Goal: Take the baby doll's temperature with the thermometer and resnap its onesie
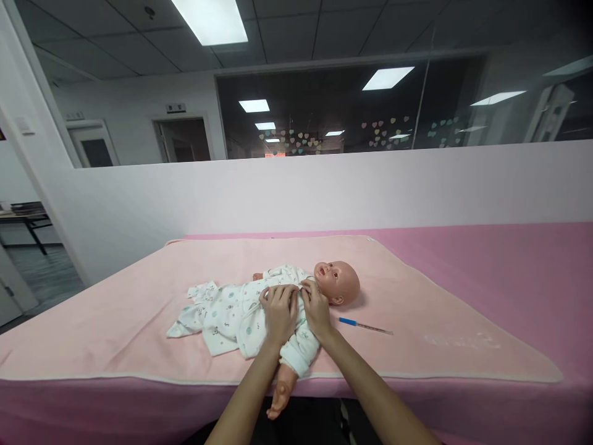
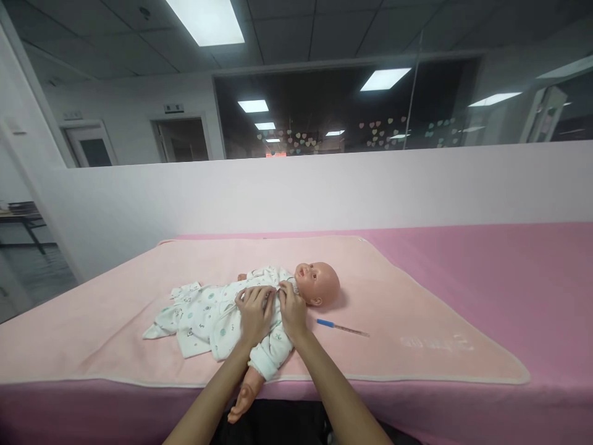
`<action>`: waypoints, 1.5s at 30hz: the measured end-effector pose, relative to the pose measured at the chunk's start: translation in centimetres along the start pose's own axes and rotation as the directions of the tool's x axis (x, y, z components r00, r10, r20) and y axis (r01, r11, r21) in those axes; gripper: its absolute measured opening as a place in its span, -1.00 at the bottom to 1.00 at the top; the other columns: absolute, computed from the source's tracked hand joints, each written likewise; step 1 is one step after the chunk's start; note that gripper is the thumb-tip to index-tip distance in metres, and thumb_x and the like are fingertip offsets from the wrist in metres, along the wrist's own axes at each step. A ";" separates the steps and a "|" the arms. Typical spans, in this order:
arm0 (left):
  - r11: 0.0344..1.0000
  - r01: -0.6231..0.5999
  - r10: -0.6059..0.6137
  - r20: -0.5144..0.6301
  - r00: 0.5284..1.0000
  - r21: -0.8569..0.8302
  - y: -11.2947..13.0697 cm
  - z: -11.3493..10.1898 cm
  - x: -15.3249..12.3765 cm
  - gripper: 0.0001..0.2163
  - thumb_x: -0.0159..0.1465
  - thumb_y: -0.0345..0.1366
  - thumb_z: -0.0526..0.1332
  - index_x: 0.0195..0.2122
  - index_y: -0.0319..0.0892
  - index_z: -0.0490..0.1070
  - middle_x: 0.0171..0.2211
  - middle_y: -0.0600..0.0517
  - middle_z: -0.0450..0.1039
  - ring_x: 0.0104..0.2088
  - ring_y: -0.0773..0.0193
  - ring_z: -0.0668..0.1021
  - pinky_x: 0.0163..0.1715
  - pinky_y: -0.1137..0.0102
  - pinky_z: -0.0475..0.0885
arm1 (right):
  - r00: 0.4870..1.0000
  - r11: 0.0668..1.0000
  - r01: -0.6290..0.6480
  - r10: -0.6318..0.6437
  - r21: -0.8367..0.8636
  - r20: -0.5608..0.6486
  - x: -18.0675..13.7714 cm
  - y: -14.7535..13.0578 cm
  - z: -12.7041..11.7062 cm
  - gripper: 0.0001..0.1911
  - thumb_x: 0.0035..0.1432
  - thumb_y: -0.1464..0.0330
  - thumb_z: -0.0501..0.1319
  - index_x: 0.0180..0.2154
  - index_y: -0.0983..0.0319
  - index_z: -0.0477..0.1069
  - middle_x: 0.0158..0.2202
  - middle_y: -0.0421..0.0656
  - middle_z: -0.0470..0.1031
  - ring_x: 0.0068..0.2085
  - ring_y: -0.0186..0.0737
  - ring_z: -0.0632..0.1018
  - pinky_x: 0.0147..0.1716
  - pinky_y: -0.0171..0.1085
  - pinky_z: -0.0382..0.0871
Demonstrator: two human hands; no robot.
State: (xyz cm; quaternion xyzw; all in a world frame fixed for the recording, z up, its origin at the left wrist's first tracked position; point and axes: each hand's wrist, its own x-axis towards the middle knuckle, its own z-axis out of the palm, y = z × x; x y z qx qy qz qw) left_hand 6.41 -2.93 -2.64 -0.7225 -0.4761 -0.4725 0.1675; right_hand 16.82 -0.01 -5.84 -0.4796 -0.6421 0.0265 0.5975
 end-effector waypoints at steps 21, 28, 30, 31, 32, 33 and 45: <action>0.990 0.117 -0.115 -0.034 0.993 0.083 -0.2 -0.3 -0.3 -0.81 0.25 -0.30 0.02 -0.20 -0.10 0.40 -0.21 -0.01 0.45 -0.14 0.16 0.39 -0.01 0.18 0.03 | 1.000 0.999 -0.025 0.026 0.032 -0.010 0.3 -0.4 -0.6 -0.80 0.20 0.27 -0.02 -0.35 0.20 0.30 -0.45 -0.19 0.44 -0.44 -0.30 0.46 -0.41 -0.37 0.26; 0.985 0.127 -0.128 -0.001 0.992 0.118 -0.4 -0.7 -0.8 -0.85 0.23 -0.31 0.03 -0.30 -0.13 0.38 -0.28 -0.01 0.43 -0.18 0.16 0.38 -0.04 0.19 0.06 | 0.998 0.993 -0.058 0.062 0.101 -0.031 0.5 -0.8 -0.9 -0.77 0.19 0.22 -0.01 -0.39 0.21 0.27 -0.56 -0.23 0.38 -0.53 -0.30 0.43 -0.49 -0.37 0.24; 0.984 0.136 -0.136 -0.002 0.991 0.112 -0.4 -0.7 -0.8 -0.85 0.24 -0.31 0.02 -0.32 -0.14 0.37 -0.30 -0.01 0.43 -0.19 0.17 0.38 -0.04 0.20 0.06 | 0.997 0.990 -0.071 0.075 0.120 -0.027 0.5 -0.8 -0.9 -0.78 0.18 0.22 0.00 -0.37 0.21 0.28 -0.56 -0.22 0.40 -0.54 -0.28 0.44 -0.50 -0.36 0.25; 0.984 0.144 -0.144 -0.004 0.990 0.109 -0.4 -0.6 -0.8 -0.85 0.25 -0.31 0.01 -0.32 -0.14 0.36 -0.31 0.00 0.43 -0.20 0.18 0.38 -0.04 0.20 0.06 | 0.997 0.990 -0.068 0.072 0.125 -0.025 0.5 -0.8 -0.9 -0.78 0.17 0.23 0.00 -0.35 0.22 0.29 -0.55 -0.21 0.42 -0.52 -0.27 0.46 -0.48 -0.36 0.26; 0.983 0.153 -0.153 -0.007 0.988 0.106 -0.4 -0.6 -0.8 -0.85 0.25 -0.31 0.01 -0.32 -0.15 0.35 -0.31 0.00 0.43 -0.20 0.18 0.37 -0.04 0.20 0.06 | 0.998 0.991 -0.058 0.061 0.123 -0.024 0.5 -0.8 -0.9 -0.78 0.17 0.23 0.00 -0.34 0.22 0.30 -0.52 -0.19 0.45 -0.50 -0.26 0.47 -0.46 -0.35 0.28; 0.982 0.160 -0.160 -0.010 0.987 0.103 -0.4 -0.5 -0.8 -0.85 0.26 -0.31 0.00 -0.32 -0.15 0.35 -0.31 0.00 0.43 -0.20 0.18 0.37 -0.04 0.20 0.06 | 0.999 0.993 -0.042 0.045 0.114 -0.022 0.5 -0.8 -1.0 -0.78 0.17 0.24 0.00 -0.32 0.22 0.32 -0.48 -0.17 0.47 -0.46 -0.25 0.49 -0.44 -0.34 0.29; 0.963 0.256 -0.251 -0.067 0.966 0.085 -0.3 -0.7 -0.6 -0.81 0.18 -0.39 0.01 -0.27 -0.13 0.39 -0.27 -0.04 0.44 -0.14 0.10 0.36 0.00 0.09 -0.01 | 1.000 0.998 0.010 -0.010 0.068 -0.009 0.4 -0.8 -1.1 -0.76 0.17 0.36 -0.04 -0.26 0.22 0.38 -0.33 -0.16 0.51 -0.33 -0.26 0.51 -0.30 -0.33 0.32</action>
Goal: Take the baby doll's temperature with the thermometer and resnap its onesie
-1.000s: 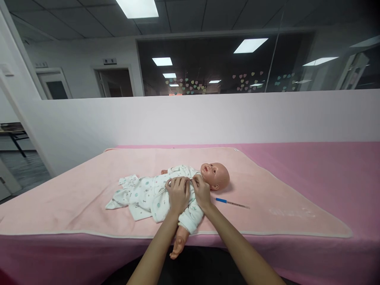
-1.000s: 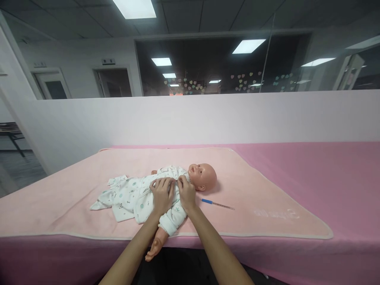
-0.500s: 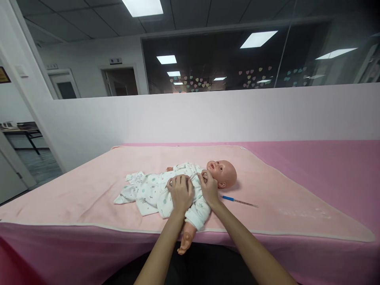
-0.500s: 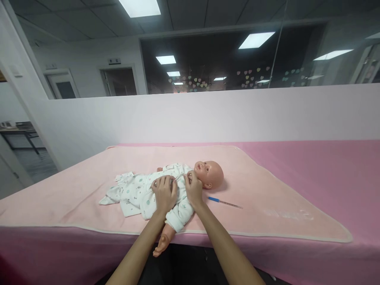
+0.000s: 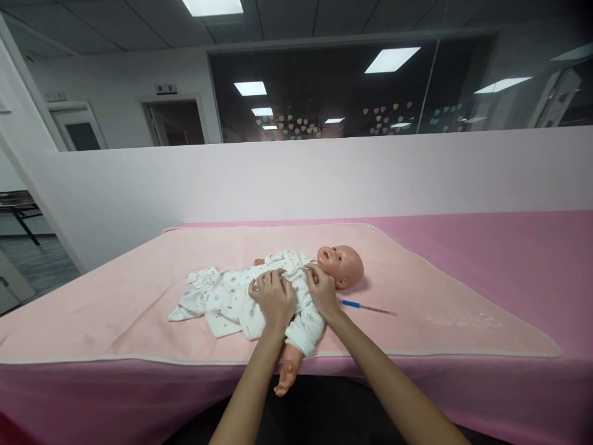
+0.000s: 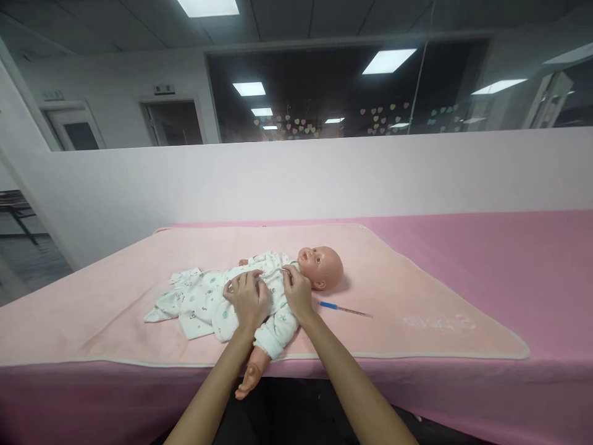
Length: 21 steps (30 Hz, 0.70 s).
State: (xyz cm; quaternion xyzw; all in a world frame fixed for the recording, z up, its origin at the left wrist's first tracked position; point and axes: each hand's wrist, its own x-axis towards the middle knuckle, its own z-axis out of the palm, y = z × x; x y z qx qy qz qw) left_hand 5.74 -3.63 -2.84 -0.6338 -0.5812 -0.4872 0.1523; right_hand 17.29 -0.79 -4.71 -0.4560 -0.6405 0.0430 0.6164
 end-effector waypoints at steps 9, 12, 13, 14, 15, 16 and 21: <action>1.000 -0.001 0.001 0.020 1.000 -0.005 -0.1 -0.5 0.0 -0.87 0.16 -0.37 0.05 -0.35 -0.12 0.37 -0.31 0.00 0.43 -0.14 0.13 0.36 0.01 0.11 -0.02 | 0.983 0.980 0.148 -0.161 -0.135 -0.090 -0.2 -0.8 0.2 -0.69 0.17 0.41 -0.09 -0.11 0.25 0.33 -0.11 -0.02 0.45 -0.06 -0.17 0.45 -0.12 -0.20 0.33; 0.999 0.007 -0.005 0.028 1.000 -0.048 -0.4 -0.4 0.1 -0.86 0.21 -0.35 0.02 -0.31 -0.12 0.36 -0.30 0.02 0.44 -0.14 0.15 0.37 -0.01 0.14 0.00 | 0.948 0.945 0.314 -0.307 -0.094 0.082 0.2 -2.1 1.0 -0.61 0.08 0.51 -0.08 -0.07 0.24 0.32 -0.06 -0.05 0.42 -0.02 -0.20 0.43 -0.10 -0.24 0.33; 0.998 0.020 -0.018 0.026 1.000 -0.065 -0.5 -0.4 0.1 -0.85 0.23 -0.34 0.01 -0.30 -0.12 0.36 -0.30 0.03 0.45 -0.15 0.17 0.37 -0.01 0.14 0.01 | 0.939 0.943 0.327 -0.316 -0.066 0.139 0.3 -2.5 1.3 -0.59 0.04 0.52 -0.07 -0.08 0.23 0.33 -0.08 -0.07 0.44 -0.06 -0.21 0.45 -0.12 -0.26 0.34; 0.996 0.034 -0.033 0.022 0.999 -0.081 -0.5 -0.3 0.1 -0.84 0.25 -0.33 -0.01 -0.29 -0.11 0.35 -0.30 0.04 0.46 -0.16 0.18 0.38 -0.02 0.15 0.01 | 0.939 0.950 0.309 -0.297 -0.045 0.175 0.4 -2.7 1.6 -0.59 0.01 0.53 -0.05 -0.10 0.23 0.33 -0.12 -0.09 0.46 -0.11 -0.21 0.48 -0.16 -0.26 0.35; 0.994 0.048 -0.046 0.020 0.999 -0.096 -0.6 -0.3 0.2 -0.83 0.26 -0.32 -0.02 -0.28 -0.11 0.35 -0.30 0.04 0.46 -0.18 0.19 0.39 -0.03 0.16 0.01 | 0.948 0.963 0.268 -0.257 -0.033 0.188 0.5 -2.9 1.8 -0.59 -0.01 0.53 -0.04 -0.11 0.23 0.34 -0.17 -0.11 0.49 -0.17 -0.22 0.50 -0.20 -0.27 0.37; 0.993 0.057 -0.055 0.020 0.998 -0.108 -0.7 -0.3 0.2 -0.82 0.27 -0.32 -0.03 -0.27 -0.11 0.35 -0.30 0.05 0.47 -0.19 0.20 0.39 -0.03 0.16 0.02 | 0.961 0.976 0.215 -0.207 -0.028 0.183 0.5 -2.9 2.0 -0.61 -0.03 0.52 -0.02 -0.13 0.23 0.34 -0.22 -0.12 0.50 -0.22 -0.21 0.51 -0.24 -0.27 0.37; 0.990 0.063 -0.059 0.031 0.998 -0.126 -0.6 -0.3 0.1 -0.81 0.28 -0.30 -0.04 -0.27 -0.11 0.37 -0.28 0.04 0.48 -0.20 0.21 0.40 -0.05 0.19 0.03 | 0.978 0.991 0.137 -0.136 0.001 0.159 0.2 -2.5 2.1 -0.70 0.02 0.45 0.03 -0.17 0.21 0.35 -0.24 -0.13 0.50 -0.23 -0.20 0.50 -0.24 -0.26 0.35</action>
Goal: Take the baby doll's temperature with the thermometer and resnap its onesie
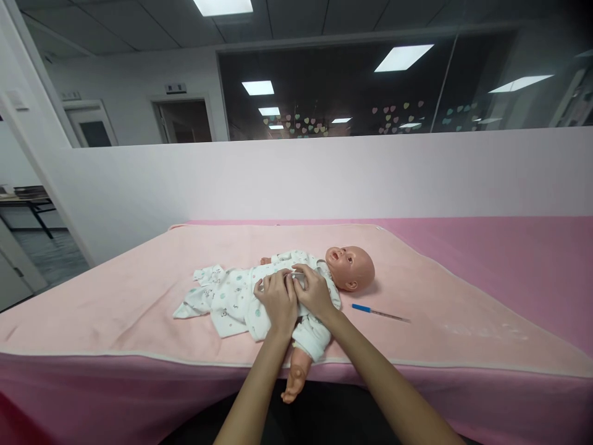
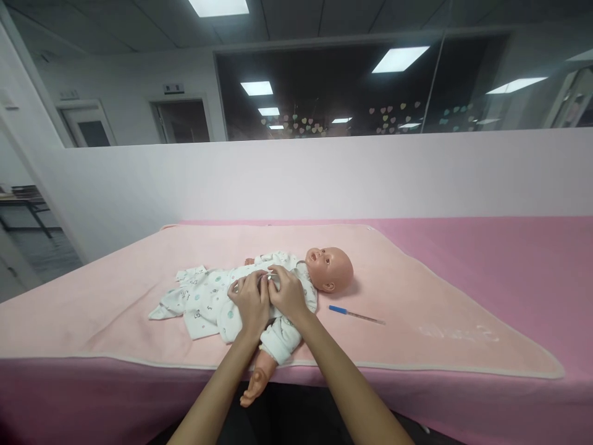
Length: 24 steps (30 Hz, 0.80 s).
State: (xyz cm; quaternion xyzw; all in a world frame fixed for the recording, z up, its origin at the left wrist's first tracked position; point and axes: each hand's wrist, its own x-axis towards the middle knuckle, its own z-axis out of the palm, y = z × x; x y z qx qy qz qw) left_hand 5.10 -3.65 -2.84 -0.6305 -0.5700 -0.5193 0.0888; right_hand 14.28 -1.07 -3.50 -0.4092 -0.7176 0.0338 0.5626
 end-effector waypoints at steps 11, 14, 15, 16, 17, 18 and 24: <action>0.999 -0.032 0.032 0.019 0.999 0.006 0.1 -0.4 -0.3 -0.80 0.29 -0.30 -0.04 -0.29 -0.12 0.37 -0.29 0.02 0.47 -0.19 0.20 0.39 -0.06 0.21 0.05 | 0.996 0.997 -0.078 0.078 0.006 -0.040 -0.4 0.0 -0.1 -0.77 0.06 0.37 0.03 -0.24 0.22 0.37 -0.42 -0.18 0.47 -0.47 -0.27 0.43 -0.44 -0.33 0.25; 0.999 -0.032 0.033 -0.001 0.999 0.028 -0.8 -1.2 -0.4 -0.82 0.26 -0.30 -0.01 -0.31 -0.12 0.38 -0.30 0.02 0.46 -0.19 0.19 0.39 -0.07 0.21 0.06 | 0.995 0.997 -0.083 0.083 0.005 -0.048 -0.4 -0.1 -0.2 -0.82 0.07 0.38 0.02 -0.32 0.21 0.37 -0.48 -0.21 0.45 -0.52 -0.30 0.39 -0.48 -0.35 0.21; 0.999 0.006 -0.005 -0.029 1.000 0.043 -1.3 -1.5 -0.4 -0.82 0.25 -0.30 0.00 -0.32 -0.12 0.39 -0.30 0.02 0.46 -0.19 0.17 0.39 -0.07 0.20 0.06 | 0.995 0.996 -0.088 0.088 0.008 -0.048 -0.5 -0.1 -0.3 -0.84 0.07 0.37 0.02 -0.34 0.20 0.36 -0.52 -0.22 0.43 -0.55 -0.31 0.37 -0.50 -0.35 0.18; 0.997 0.058 -0.055 -0.062 0.997 0.056 -1.7 -1.8 -0.4 -0.82 0.24 -0.30 0.01 -0.32 -0.11 0.40 -0.30 0.01 0.46 -0.19 0.15 0.38 -0.09 0.18 0.06 | 0.994 0.995 -0.095 0.095 0.013 -0.046 -0.5 -0.1 -0.3 -0.85 0.08 0.36 0.02 -0.36 0.20 0.35 -0.56 -0.25 0.40 -0.57 -0.32 0.36 -0.52 -0.36 0.16; 0.992 0.111 -0.105 -0.090 0.990 0.060 -2.1 -2.1 -0.4 -0.82 0.24 -0.30 0.01 -0.33 -0.10 0.41 -0.30 0.01 0.46 -0.19 0.12 0.38 -0.11 0.17 0.07 | 0.994 0.995 -0.101 0.102 0.019 -0.044 -0.5 -0.1 -0.3 -0.85 0.09 0.35 0.02 -0.37 0.20 0.35 -0.61 -0.27 0.36 -0.59 -0.32 0.34 -0.54 -0.36 0.14; 0.987 0.148 -0.142 -0.104 0.984 0.056 -2.5 -2.4 -0.4 -0.82 0.23 -0.30 0.01 -0.34 -0.09 0.42 -0.30 0.00 0.45 -0.19 0.11 0.37 -0.13 0.17 0.08 | 0.993 0.994 -0.107 0.108 0.026 -0.043 -0.6 -0.2 -0.4 -0.85 0.09 0.35 0.02 -0.37 0.20 0.34 -0.64 -0.29 0.32 -0.61 -0.33 0.32 -0.56 -0.36 0.13; 0.995 0.082 -0.081 -0.015 0.997 0.057 -2.4 -2.9 -0.9 -0.86 0.14 -0.37 0.07 -0.38 -0.08 0.41 -0.28 0.01 0.42 -0.18 0.10 0.35 -0.15 0.18 0.09 | 0.991 0.990 -0.120 0.124 0.072 -0.054 -0.6 -0.3 -0.4 -0.84 0.11 0.33 0.01 -0.37 0.19 0.33 -0.66 -0.32 0.27 -0.66 -0.36 0.27 -0.60 -0.37 0.09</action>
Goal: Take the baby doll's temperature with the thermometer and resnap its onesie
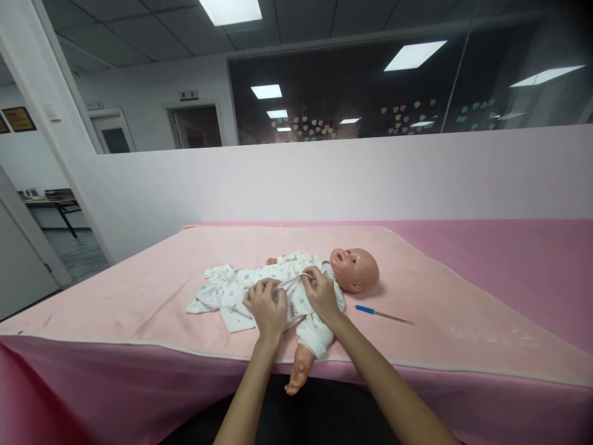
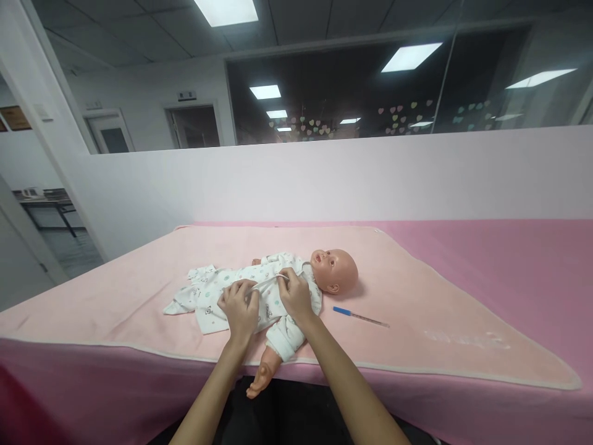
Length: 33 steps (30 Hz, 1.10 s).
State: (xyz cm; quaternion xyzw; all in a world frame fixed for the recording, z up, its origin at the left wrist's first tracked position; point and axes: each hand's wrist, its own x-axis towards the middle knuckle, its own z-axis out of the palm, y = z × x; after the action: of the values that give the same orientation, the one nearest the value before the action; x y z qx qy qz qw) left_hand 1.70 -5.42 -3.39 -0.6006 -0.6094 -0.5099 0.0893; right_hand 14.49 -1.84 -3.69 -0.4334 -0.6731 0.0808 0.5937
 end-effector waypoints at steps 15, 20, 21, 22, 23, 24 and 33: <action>0.990 -0.019 0.012 -0.046 0.999 -0.140 0.2 0.2 -0.1 -0.80 0.28 -0.31 -0.05 -0.29 -0.13 0.37 -0.32 0.01 0.43 -0.21 0.18 0.38 -0.15 0.25 0.17 | 1.000 1.000 -0.012 0.011 0.019 0.010 0.0 0.2 0.1 -0.84 0.12 0.31 0.00 -0.38 0.19 0.31 -0.63 -0.30 0.30 -0.64 -0.35 0.29 -0.59 -0.38 0.08; 0.993 0.006 -0.007 -0.012 1.000 -0.115 0.2 0.2 -0.1 -0.81 0.25 -0.33 -0.03 -0.34 -0.12 0.38 -0.34 0.02 0.45 -0.23 0.16 0.39 -0.16 0.23 0.16 | 1.000 1.000 -0.006 0.006 0.016 -0.003 0.0 0.1 0.1 -0.84 0.12 0.32 0.00 -0.38 0.20 0.31 -0.62 -0.29 0.31 -0.63 -0.36 0.30 -0.57 -0.38 0.10; 0.995 -0.004 0.003 -0.010 1.000 -0.098 0.2 0.2 -0.1 -0.84 0.23 -0.33 0.01 -0.33 -0.12 0.38 -0.34 0.02 0.46 -0.23 0.15 0.40 -0.15 0.23 0.16 | 1.000 1.000 -0.007 0.007 0.019 -0.003 0.0 0.1 0.1 -0.84 0.12 0.32 0.00 -0.38 0.20 0.31 -0.62 -0.29 0.31 -0.62 -0.36 0.30 -0.57 -0.38 0.10; 0.997 -0.015 0.015 -0.009 1.000 -0.077 0.2 0.2 -0.2 -0.86 0.20 -0.33 0.04 -0.33 -0.13 0.38 -0.34 0.02 0.46 -0.22 0.14 0.39 -0.15 0.22 0.16 | 1.000 1.000 -0.009 0.009 0.020 -0.002 0.0 0.1 0.1 -0.85 0.12 0.32 0.00 -0.38 0.20 0.31 -0.62 -0.30 0.31 -0.62 -0.36 0.31 -0.57 -0.38 0.10; 0.998 -0.026 0.026 -0.009 1.000 -0.055 0.3 0.2 -0.2 -0.88 0.17 -0.34 0.07 -0.32 -0.13 0.38 -0.34 0.02 0.46 -0.22 0.14 0.40 -0.14 0.22 0.15 | 1.000 1.000 -0.014 0.014 0.021 0.000 0.0 0.2 0.1 -0.85 0.12 0.32 0.01 -0.38 0.20 0.31 -0.62 -0.30 0.30 -0.62 -0.36 0.31 -0.57 -0.39 0.10; 0.999 -0.034 0.034 -0.008 0.999 -0.036 0.3 0.2 -0.2 -0.88 0.15 -0.34 0.09 -0.31 -0.14 0.38 -0.34 0.02 0.46 -0.21 0.14 0.40 -0.12 0.22 0.15 | 1.000 1.000 -0.018 0.018 0.019 0.002 0.0 0.2 0.1 -0.85 0.13 0.33 0.01 -0.38 0.20 0.31 -0.63 -0.30 0.30 -0.62 -0.37 0.31 -0.57 -0.39 0.10; 0.998 0.002 -0.004 -0.028 1.000 -0.068 0.4 0.2 -0.1 -0.89 0.17 -0.32 0.09 -0.33 -0.12 0.39 -0.37 0.04 0.46 -0.24 0.17 0.41 -0.12 0.23 0.15 | 1.000 1.000 -0.023 0.023 0.004 0.013 0.0 0.2 0.1 -0.87 0.14 0.34 0.01 -0.36 0.20 0.30 -0.58 -0.29 0.33 -0.59 -0.37 0.32 -0.57 -0.40 0.10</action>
State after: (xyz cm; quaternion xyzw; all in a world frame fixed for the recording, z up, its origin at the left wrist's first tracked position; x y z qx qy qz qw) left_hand 2.12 -5.47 -3.34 -0.5952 -0.5911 -0.5389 0.0764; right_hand 14.52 -1.70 -3.84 -0.4391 -0.6717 0.0918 0.5895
